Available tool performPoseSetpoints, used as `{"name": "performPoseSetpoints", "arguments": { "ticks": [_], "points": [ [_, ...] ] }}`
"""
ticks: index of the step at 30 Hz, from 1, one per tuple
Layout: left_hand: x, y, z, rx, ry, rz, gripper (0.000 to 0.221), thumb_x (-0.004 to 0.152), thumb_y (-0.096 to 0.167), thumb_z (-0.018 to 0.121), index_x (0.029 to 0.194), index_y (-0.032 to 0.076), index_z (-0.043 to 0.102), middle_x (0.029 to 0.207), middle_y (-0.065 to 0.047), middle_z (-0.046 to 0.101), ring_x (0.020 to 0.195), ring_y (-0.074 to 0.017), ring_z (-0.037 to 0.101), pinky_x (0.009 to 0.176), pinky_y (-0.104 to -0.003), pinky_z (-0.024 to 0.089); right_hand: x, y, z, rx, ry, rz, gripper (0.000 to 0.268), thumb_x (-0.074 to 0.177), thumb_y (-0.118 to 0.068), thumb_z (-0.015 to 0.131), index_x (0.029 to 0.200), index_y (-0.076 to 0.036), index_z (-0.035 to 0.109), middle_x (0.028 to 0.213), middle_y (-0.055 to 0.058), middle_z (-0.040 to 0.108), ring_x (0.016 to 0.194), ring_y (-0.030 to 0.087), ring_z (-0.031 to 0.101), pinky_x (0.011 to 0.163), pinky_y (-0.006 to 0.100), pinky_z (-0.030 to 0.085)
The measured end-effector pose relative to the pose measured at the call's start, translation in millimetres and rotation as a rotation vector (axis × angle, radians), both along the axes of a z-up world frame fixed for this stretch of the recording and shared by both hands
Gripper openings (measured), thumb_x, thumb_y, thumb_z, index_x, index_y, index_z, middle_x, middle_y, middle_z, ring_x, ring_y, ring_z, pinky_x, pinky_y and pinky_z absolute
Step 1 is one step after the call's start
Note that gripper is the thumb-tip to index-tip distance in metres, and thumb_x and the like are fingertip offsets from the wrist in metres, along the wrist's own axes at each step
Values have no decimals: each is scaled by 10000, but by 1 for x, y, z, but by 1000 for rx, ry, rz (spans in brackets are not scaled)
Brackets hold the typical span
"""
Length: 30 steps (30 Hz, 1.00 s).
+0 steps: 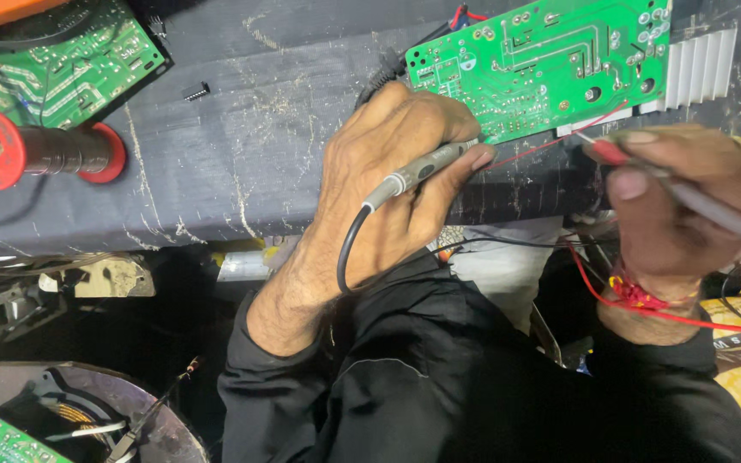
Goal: The person uses a soldering iron and wire cutters to repair a green circuit board, applying solder to various points and trimming wires.
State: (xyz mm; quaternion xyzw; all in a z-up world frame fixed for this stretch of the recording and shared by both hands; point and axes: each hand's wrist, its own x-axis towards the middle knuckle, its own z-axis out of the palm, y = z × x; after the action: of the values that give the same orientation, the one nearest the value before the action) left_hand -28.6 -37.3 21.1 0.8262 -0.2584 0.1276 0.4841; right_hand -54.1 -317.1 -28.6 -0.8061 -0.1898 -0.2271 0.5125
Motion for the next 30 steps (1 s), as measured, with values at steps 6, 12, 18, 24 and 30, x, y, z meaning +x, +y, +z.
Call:
{"name": "performPoseSetpoints", "arguments": {
  "ticks": [6, 12, 18, 24, 30],
  "points": [
    [1, 2, 4, 6, 6, -16, 163, 1034, 113, 769, 1025, 39, 624, 1026, -55, 676, 895, -256, 620, 796, -350, 520, 5, 16, 19, -209, 31, 43, 214, 942, -20, 830, 1086, 63, 696, 1017, 200, 747, 862, 241, 762, 750, 279, 611],
    [0, 0, 4, 9, 10, -12, 171, 1050, 125, 765, 1038, 39, 618, 1021, -56, 673, 915, -259, 650, 799, -347, 536, 9, 27, 30, -329, -64, 76, 210, 929, 5, 850, 1038, 62, 680, 965, 179, 732, 805, 233, 743, 720, 303, 594],
    [1, -1, 0, 2, -7, -9, 175, 1040, 129, 768, 1059, 42, 618, 1012, -62, 672, 885, -256, 649, 780, -347, 533, 14, 27, 27, -354, -136, 88, 201, 910, -28, 831, 1036, 48, 693, 958, 166, 748, 827, 255, 763, 759, 313, 617],
    [0, 0, 1, 3, 2, -13, 181, 1048, 132, 765, 1027, 35, 614, 1014, -64, 674, 897, -257, 657, 787, -343, 536, 8, 27, 23, -321, -63, 72, 196, 967, -40, 833, 1069, 44, 689, 964, 155, 750, 871, 235, 766, 811, 302, 624],
    [1, 0, 1, -1, -4, -17, 182, 1050, 132, 759, 1031, 33, 608, 1027, -66, 675, 910, -258, 663, 798, -343, 543, 12, 31, 27, -361, -136, 67, 209, 904, -27, 850, 987, 44, 671, 943, 161, 741, 854, 258, 755, 759, 319, 611]
  ]
}}
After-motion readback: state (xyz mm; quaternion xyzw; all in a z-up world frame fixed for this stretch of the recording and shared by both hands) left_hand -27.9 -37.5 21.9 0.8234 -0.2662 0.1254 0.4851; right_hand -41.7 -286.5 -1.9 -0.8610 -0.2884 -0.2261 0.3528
